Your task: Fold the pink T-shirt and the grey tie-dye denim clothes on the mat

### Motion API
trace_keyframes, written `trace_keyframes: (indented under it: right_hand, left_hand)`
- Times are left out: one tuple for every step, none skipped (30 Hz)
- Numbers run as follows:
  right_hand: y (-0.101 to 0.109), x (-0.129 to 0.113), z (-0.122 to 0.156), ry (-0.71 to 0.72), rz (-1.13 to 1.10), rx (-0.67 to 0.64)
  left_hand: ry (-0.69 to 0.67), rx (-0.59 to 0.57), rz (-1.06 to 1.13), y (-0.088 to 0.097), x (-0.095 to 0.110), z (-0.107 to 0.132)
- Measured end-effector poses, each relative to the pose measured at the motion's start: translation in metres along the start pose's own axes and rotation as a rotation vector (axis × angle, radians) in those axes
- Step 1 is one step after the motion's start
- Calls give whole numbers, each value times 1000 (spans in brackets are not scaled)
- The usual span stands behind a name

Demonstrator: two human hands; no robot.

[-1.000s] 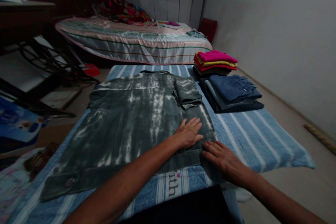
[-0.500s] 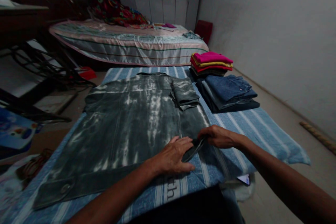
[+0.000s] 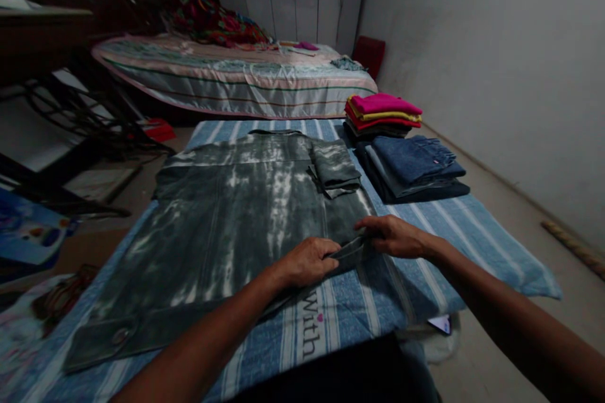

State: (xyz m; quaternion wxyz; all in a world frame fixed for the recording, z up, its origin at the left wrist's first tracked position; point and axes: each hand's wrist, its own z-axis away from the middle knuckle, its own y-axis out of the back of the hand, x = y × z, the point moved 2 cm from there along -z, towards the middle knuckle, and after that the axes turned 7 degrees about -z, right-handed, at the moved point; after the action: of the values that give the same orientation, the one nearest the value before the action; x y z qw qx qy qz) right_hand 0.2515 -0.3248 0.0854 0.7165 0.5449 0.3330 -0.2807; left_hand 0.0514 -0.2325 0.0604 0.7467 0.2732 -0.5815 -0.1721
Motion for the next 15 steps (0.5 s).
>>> trace_keyframes:
  right_hand:
    - [0,-3,2,52,47,46]
    - [-1,-6,4,115,101,87]
    - [-3,-10,7,182,157,116]
    - [-5,-14,9,246,218,130]
    - [-9,-18,11,302,282,129]
    - [-13,-22,12,343,351,123]
    - [-18,-24,13,367,422,115]
    - [-23,-25,13,376,493,117]
    - [-28,-25,13,376,558,125]
    - [-32,-25,12,370,611,135]
    - [-36,-23,11,363,649,141]
    - [-39,-21,10,355,673,144]
    - [-41,-19,8,348,687,143]
    - [-42,-17,7,339,693,139]
    - [-42,-15,7,327,693,131]
  left_hand:
    - [13,-5,26,1,-2,0]
    - [27,-11,53,2,-4,-1]
    - [39,-17,78,2,-6,-1]
    - [49,-23,102,3,-7,-1]
    - [56,-26,122,3,-8,-1]
    - [59,-28,137,3,-9,-1]
    - [59,-28,148,3,-9,-1]
    - [56,-29,153,3,-9,-2]
    - [51,-30,156,3,-9,-2]
    - [47,-29,156,3,-9,-2]
    - [43,-29,153,2,-9,-2]
    - [40,-32,148,2,-9,-2]
    - [37,-34,141,1,-9,-3]
    - [32,-37,132,1,-9,-2]
    - [25,-42,121,0,-8,-2]
